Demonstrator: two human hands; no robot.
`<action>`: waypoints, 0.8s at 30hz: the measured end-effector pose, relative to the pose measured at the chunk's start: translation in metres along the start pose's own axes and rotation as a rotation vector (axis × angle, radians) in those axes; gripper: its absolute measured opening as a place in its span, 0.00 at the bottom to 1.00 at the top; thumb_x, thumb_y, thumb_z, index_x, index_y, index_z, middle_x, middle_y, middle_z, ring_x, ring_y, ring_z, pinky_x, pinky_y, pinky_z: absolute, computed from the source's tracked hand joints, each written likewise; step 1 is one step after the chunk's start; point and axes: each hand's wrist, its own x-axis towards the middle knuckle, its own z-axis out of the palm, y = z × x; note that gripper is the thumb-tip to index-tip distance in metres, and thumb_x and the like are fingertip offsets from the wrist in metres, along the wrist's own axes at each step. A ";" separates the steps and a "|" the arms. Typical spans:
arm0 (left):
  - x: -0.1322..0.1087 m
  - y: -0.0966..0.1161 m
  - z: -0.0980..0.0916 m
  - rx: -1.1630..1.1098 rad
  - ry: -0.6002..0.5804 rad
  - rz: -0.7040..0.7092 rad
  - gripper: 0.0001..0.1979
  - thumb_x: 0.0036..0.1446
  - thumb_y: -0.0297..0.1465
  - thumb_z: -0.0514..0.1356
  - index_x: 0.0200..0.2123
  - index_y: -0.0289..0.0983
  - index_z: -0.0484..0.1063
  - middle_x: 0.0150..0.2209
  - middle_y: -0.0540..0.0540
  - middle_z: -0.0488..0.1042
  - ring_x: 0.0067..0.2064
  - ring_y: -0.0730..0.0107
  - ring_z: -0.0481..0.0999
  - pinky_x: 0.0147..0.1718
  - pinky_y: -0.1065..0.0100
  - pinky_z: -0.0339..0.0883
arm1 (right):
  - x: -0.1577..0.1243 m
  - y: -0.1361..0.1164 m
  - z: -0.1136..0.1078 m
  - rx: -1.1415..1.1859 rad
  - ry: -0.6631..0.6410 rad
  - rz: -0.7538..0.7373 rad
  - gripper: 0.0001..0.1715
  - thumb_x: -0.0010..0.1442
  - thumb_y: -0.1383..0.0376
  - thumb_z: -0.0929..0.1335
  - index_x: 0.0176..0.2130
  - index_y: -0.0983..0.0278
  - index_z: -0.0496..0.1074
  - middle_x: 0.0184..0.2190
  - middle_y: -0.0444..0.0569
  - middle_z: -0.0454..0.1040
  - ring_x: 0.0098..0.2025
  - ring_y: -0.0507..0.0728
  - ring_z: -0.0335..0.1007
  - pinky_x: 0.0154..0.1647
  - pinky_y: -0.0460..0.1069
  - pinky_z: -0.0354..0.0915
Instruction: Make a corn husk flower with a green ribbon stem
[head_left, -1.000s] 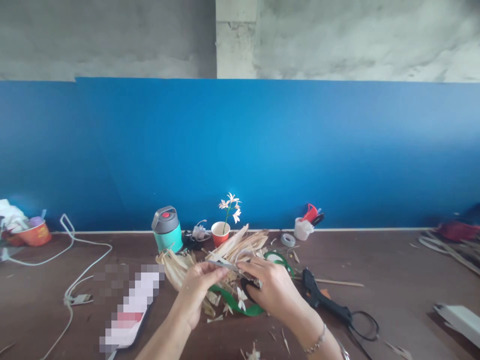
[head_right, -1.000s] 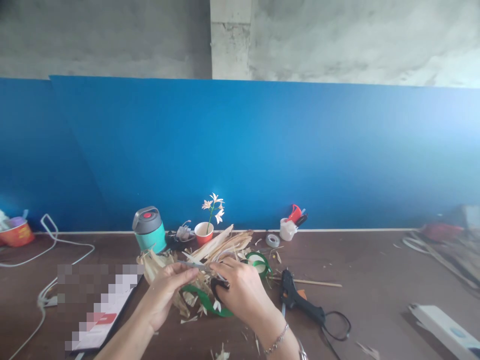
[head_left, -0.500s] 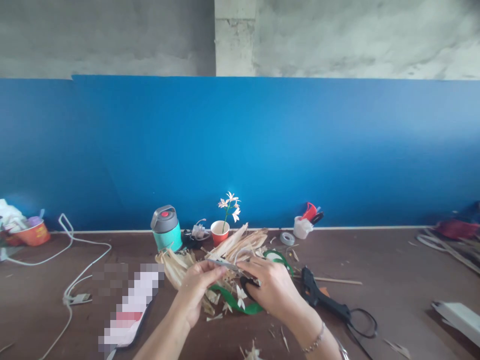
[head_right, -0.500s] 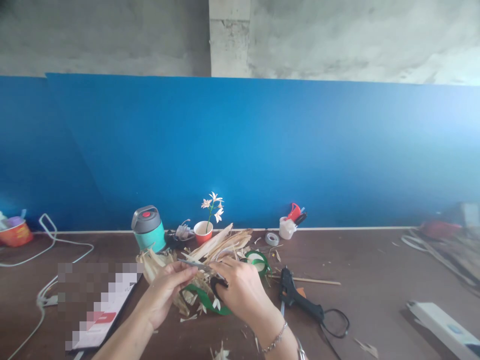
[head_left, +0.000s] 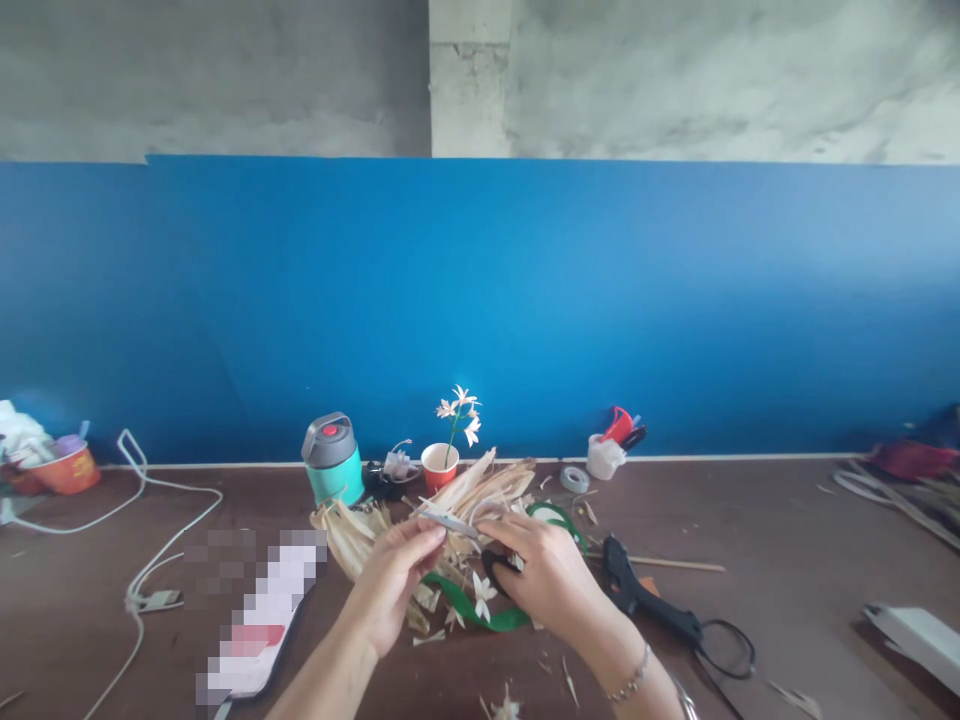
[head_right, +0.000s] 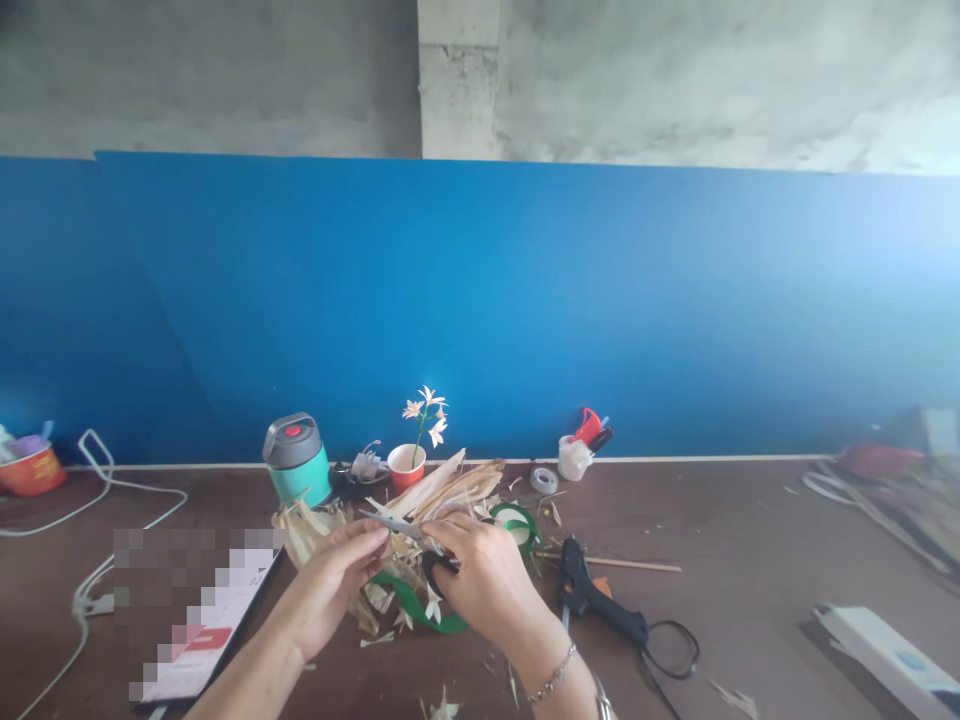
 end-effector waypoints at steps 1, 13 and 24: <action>0.000 0.000 0.000 -0.008 -0.010 -0.006 0.12 0.37 0.33 0.72 0.22 0.34 0.74 0.23 0.51 0.72 0.29 0.75 0.68 0.32 0.74 0.59 | 0.000 0.000 0.000 0.008 0.002 0.000 0.28 0.46 0.75 0.64 0.46 0.59 0.75 0.45 0.50 0.77 0.46 0.59 0.74 0.50 0.51 0.68; -0.001 0.000 0.003 -0.047 -0.056 0.017 0.13 0.32 0.33 0.75 0.23 0.33 0.79 0.24 0.49 0.75 0.29 0.75 0.68 0.33 0.75 0.62 | -0.002 -0.002 -0.003 0.105 0.004 -0.038 0.28 0.46 0.74 0.64 0.46 0.59 0.75 0.48 0.49 0.75 0.48 0.58 0.72 0.51 0.51 0.67; -0.004 0.003 0.003 0.013 -0.075 0.045 0.10 0.36 0.32 0.72 0.25 0.34 0.80 0.24 0.48 0.76 0.28 0.73 0.69 0.32 0.73 0.62 | -0.001 -0.003 -0.004 0.137 0.014 -0.053 0.30 0.44 0.75 0.64 0.47 0.58 0.75 0.46 0.49 0.76 0.47 0.58 0.73 0.46 0.49 0.69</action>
